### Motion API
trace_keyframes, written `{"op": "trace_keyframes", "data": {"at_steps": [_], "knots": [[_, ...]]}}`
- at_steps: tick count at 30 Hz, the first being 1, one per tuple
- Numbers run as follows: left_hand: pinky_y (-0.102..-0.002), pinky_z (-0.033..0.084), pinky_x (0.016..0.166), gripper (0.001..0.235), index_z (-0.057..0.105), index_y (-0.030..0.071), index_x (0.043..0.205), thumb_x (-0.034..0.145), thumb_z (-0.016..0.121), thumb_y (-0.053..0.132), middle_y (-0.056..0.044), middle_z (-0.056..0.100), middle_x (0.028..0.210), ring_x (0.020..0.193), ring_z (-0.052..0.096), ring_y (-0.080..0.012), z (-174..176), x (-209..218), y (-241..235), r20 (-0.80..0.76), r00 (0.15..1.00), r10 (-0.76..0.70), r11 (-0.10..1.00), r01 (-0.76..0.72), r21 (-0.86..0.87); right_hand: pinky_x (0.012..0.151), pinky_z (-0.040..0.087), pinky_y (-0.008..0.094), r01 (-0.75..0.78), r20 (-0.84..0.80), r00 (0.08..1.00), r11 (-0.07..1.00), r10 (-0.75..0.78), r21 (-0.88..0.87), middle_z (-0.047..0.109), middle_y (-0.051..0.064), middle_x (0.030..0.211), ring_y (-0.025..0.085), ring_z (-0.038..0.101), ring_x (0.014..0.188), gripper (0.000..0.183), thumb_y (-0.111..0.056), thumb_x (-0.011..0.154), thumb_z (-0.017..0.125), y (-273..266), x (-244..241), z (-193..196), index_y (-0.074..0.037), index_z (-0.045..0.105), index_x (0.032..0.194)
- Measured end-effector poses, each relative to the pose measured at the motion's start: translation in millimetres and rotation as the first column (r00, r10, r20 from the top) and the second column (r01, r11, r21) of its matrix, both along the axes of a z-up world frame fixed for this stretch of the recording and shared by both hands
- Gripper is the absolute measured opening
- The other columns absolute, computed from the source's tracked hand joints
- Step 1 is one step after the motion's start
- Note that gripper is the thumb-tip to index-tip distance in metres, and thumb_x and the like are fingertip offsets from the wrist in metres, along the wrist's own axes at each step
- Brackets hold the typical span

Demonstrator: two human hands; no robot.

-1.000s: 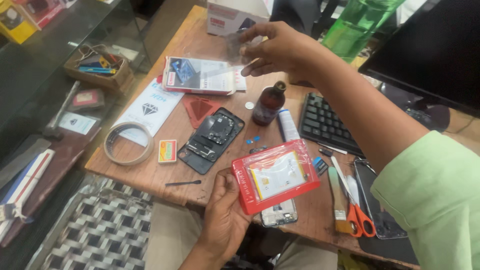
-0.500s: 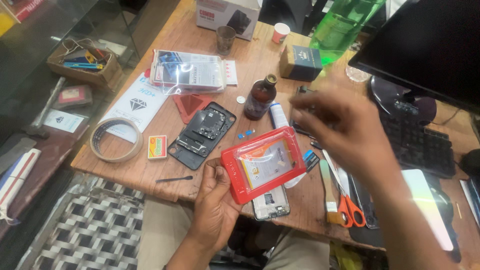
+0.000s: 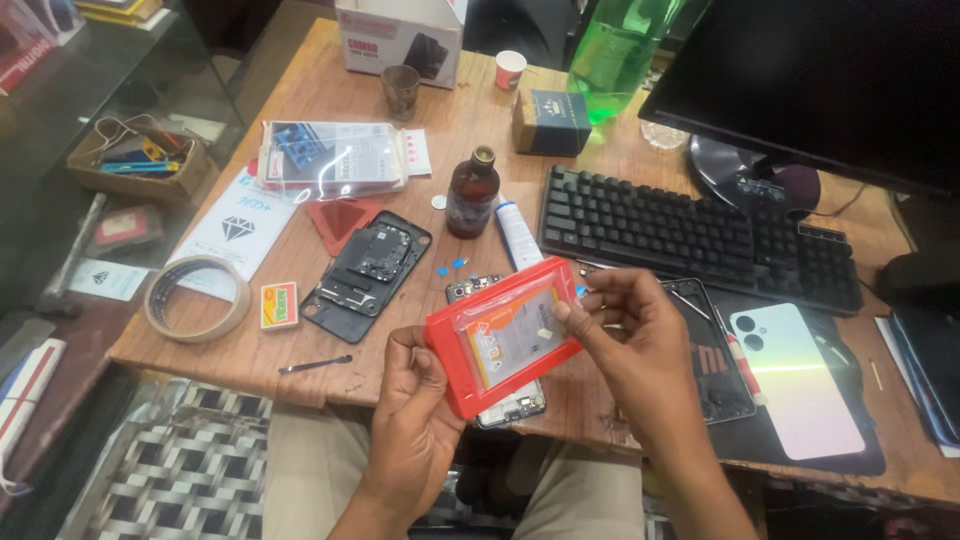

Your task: The person works on a disassembled smartphone, applying adhesive strips to the internal frame and placing a battery into the chassis. They handle the phone, adhesive, and battery while seated at a cluttered workbench.

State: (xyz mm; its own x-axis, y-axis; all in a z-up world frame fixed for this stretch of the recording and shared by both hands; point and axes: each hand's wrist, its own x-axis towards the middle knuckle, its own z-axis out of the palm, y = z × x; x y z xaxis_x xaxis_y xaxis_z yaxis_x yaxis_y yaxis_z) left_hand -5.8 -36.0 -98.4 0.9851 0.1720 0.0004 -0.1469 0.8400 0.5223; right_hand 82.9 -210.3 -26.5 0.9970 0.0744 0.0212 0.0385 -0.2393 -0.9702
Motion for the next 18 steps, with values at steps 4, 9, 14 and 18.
{"op": "trace_keyframes", "data": {"at_steps": [4,9,14,18], "knots": [[-0.043,0.055,0.098,0.023,0.044,0.010,0.124,0.105,0.048,0.021,-0.009,0.059,0.126,0.118,0.063,-0.0214,0,-3,2,-0.035,0.999,0.019,0.999,-0.018,0.027,0.081,0.056,0.026,-0.079,-0.140,0.985,0.982,0.103,0.172,0.070,0.006,0.083,0.011,0.070,0.080,0.042,-0.008,0.078,0.081,-7,8,0,-0.002,0.064,0.116],[-0.043,0.055,0.096,0.023,0.044,0.013,0.123,0.102,0.049,0.020,-0.007,0.059,0.127,0.118,0.063,-0.0207,0,-3,4,-0.066,0.997,0.039,0.999,-0.037,0.022,0.081,0.055,0.026,-0.093,-0.160,0.980,0.986,0.115,0.137,0.071,0.006,0.081,0.011,0.067,0.077,0.036,-0.006,0.076,0.083,-14,7,-3,0.001,0.071,0.109],[-0.045,0.053,0.099,0.023,0.044,0.012,0.123,0.104,0.049,0.023,-0.010,0.059,0.128,0.120,0.062,-0.0218,-2,-2,4,-0.033,0.998,0.058,0.998,-0.058,0.016,0.074,0.045,0.026,-0.107,-0.116,0.986,0.990,0.117,0.087,0.070,0.005,0.085,0.010,0.057,0.079,0.021,-0.010,0.084,0.084,-10,0,-3,0.004,0.078,0.097],[-0.046,0.051,0.106,0.022,0.044,0.011,0.122,0.104,0.051,0.021,-0.010,0.057,0.133,0.125,0.060,-0.0222,-1,0,6,-0.006,0.994,0.109,0.994,-0.109,0.003,0.079,0.050,0.025,-0.132,0.112,0.986,0.990,0.125,0.053,0.064,-0.001,0.106,0.008,0.060,0.090,0.014,-0.012,0.092,0.079,-5,-7,3,0.000,0.073,0.095]]}}
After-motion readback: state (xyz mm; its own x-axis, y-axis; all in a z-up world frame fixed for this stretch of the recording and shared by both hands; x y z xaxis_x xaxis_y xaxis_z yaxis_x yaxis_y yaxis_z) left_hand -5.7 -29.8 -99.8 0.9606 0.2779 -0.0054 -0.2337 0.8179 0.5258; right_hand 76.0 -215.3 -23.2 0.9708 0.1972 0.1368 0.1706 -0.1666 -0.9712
